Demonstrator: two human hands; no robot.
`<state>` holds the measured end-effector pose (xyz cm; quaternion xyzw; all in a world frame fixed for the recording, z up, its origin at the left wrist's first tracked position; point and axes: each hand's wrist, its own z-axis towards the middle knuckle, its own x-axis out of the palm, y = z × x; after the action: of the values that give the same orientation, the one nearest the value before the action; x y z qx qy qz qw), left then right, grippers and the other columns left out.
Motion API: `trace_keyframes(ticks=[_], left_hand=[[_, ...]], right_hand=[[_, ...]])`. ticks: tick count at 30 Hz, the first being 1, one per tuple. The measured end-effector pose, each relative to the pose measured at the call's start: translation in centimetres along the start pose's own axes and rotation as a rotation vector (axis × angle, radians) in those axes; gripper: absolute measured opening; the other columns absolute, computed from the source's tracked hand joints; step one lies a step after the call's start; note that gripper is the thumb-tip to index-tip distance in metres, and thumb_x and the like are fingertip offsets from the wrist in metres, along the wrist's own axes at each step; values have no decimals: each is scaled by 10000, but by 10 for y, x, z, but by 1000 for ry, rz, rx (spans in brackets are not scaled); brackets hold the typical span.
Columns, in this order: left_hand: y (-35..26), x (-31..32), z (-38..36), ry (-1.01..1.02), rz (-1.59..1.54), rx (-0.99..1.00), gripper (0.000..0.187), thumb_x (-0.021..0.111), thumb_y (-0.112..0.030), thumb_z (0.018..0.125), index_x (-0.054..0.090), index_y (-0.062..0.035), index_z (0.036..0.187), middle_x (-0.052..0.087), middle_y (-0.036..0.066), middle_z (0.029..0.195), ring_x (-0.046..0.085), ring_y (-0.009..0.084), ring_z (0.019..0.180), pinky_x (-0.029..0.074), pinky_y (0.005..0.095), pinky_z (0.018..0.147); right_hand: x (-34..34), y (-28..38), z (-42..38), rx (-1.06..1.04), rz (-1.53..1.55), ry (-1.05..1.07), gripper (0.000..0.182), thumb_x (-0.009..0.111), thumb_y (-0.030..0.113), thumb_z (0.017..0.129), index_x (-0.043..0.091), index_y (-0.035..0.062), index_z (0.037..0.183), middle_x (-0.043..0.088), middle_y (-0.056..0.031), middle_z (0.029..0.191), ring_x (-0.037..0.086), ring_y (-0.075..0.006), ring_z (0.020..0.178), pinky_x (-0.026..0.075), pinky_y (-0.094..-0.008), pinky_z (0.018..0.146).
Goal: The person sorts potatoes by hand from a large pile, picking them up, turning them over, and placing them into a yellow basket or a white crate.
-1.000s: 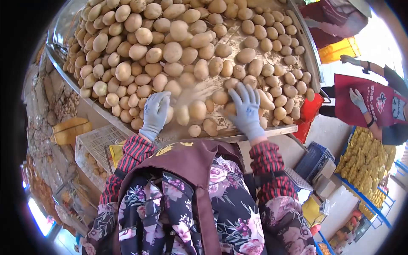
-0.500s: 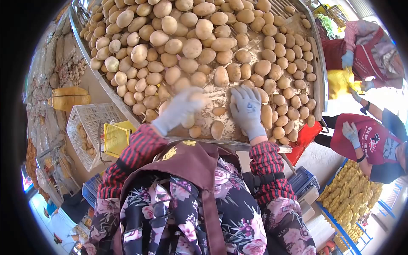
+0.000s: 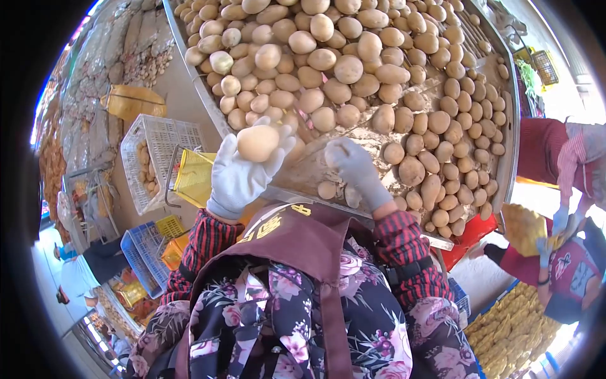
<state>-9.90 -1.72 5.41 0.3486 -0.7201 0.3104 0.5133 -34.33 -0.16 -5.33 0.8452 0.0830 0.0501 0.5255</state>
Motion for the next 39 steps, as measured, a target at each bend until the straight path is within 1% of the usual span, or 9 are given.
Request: trace_keyframes(ticks=[2, 5, 10, 17, 20, 24, 27, 35, 39], left_hand=[[2, -1, -7, 11, 90, 25, 576, 513, -346, 1042, 341, -28, 1490, 405, 258, 1484, 368, 432, 1411, 419, 469, 1140], [-4, -14, -14, 31, 200, -26, 605, 508, -350, 1039, 299, -58, 1527, 404, 188, 1516, 406, 441, 1392, 493, 481, 1071], [-2, -27, -18, -24, 84, -101, 534, 489, -442, 1032, 475, -60, 1404, 563, 145, 1375, 535, 397, 1276, 525, 501, 992], [23, -36, -25, -134, -148, -84, 402, 537, -375, 1012, 604, -30, 1206, 644, 153, 1209, 603, 357, 1141, 536, 473, 939], [33, -43, -37, -112, -268, 1, 404, 514, -360, 1025, 604, 6, 1170, 642, 192, 1170, 625, 361, 1061, 535, 458, 939], [35, -22, -72, -220, 10, 188, 345, 646, 16, 921, 536, 16, 1248, 525, 201, 1419, 524, 381, 1309, 505, 454, 1030], [40, -25, -94, -162, 404, 429, 514, 652, 153, 846, 505, -7, 1312, 437, 194, 1513, 444, 360, 1390, 484, 432, 1064], [4, -38, -142, -416, 1106, 670, 597, 791, -34, 812, 554, 3, 1359, 643, 65, 1256, 600, 131, 1095, 514, 311, 952], [-41, -93, -216, -237, 372, 663, 496, 560, -238, 998, 469, -63, 1454, 529, 148, 1422, 531, 323, 1294, 542, 396, 966]], right_hand=[[-10, 28, -17, 22, 273, 48, 413, 467, 346, 1037, 576, 35, 1286, 661, -144, 1133, 681, -202, 814, 557, -309, 607], [2, 61, -40, 17, 1034, 296, 555, 533, 305, 984, 408, 71, 1471, 586, -140, 1296, 656, -249, 1063, 565, -333, 820], [13, 62, -52, -101, 975, 202, 635, 671, 150, 862, 435, 69, 1446, 561, -145, 1329, 654, -253, 931, 529, -303, 682], [18, 58, -48, 204, 1242, 202, 456, 545, 395, 1014, 566, 19, 1271, 656, -147, 1163, 667, -277, 881, 556, -315, 697], [38, 34, -36, -323, 204, -40, 550, 433, 482, 1046, 551, 10, 1302, 621, -168, 1255, 655, -294, 1074, 569, -377, 840], [56, 73, -39, 229, 1235, 448, 514, 574, 417, 1005, 548, 14, 1322, 528, -165, 1416, 483, -291, 1342, 445, -504, 1061], [78, 77, -39, 136, 994, 475, 601, 483, 492, 1017, 521, -1, 1359, 523, -161, 1427, 466, -275, 1351, 382, -454, 1112], [171, 97, -38, -108, 464, 612, 778, 291, 583, 1053, 409, -75, 1451, 491, -157, 1436, 431, -230, 1350, 277, -374, 1175], [242, 102, -34, -79, 535, 713, 641, 376, 501, 1059, 448, -14, 1434, 496, -134, 1459, 453, -253, 1345, 295, -401, 1163]])
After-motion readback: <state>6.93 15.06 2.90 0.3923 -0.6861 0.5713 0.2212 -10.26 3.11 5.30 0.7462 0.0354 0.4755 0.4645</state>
